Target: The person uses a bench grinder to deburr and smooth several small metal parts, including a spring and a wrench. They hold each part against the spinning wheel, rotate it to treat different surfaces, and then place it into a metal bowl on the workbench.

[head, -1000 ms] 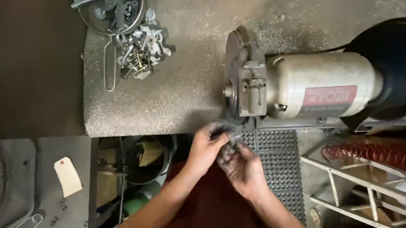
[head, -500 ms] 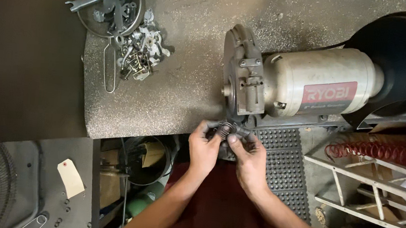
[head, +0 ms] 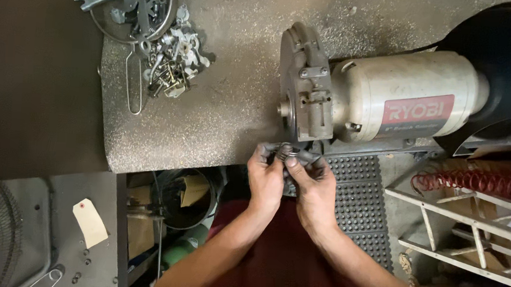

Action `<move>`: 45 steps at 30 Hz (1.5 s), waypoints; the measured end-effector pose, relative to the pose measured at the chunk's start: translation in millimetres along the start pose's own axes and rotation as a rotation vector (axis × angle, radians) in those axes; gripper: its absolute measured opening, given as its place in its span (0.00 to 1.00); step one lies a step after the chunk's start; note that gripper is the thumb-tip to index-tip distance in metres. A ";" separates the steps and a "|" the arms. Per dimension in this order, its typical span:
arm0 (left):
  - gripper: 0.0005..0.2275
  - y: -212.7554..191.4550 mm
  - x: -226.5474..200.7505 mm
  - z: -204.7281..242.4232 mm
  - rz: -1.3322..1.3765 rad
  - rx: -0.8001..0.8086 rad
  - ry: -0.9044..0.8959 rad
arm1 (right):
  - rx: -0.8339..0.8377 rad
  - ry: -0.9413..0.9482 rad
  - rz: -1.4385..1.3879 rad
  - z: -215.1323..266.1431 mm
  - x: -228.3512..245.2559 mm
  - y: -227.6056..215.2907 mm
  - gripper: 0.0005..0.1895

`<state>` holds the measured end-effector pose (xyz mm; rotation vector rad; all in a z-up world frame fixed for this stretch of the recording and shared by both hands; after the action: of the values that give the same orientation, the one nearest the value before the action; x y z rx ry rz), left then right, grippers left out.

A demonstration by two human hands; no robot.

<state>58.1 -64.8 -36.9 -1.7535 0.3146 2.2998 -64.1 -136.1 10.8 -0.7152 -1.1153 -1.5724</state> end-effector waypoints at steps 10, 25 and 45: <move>0.03 -37.8 -40.0 -6.3 0.108 0.047 0.055 | 0.188 -0.051 0.267 16.0 -20.1 -3.6 0.15; 0.09 -113.5 -187.3 -23.8 -0.232 0.208 0.699 | 0.668 -0.310 0.393 56.4 6.4 118.7 0.29; 0.15 -171.6 -196.3 -214.0 0.105 0.311 0.194 | 0.675 -0.772 0.483 64.4 -4.8 318.2 0.22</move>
<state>357.5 21.9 91.8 -1.8335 0.7715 2.0124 234.7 -86.3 127.5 -1.0395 -1.7373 -0.4259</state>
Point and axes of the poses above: each hand's wrist, its own z-axis away from the middle knuckle, its own y-axis out of the palm, x = y × z, the point moved 10 cm from there along -z, towards the middle knuckle, and after that the axes turned 11 degrees about -x, right-handed, at the moved point
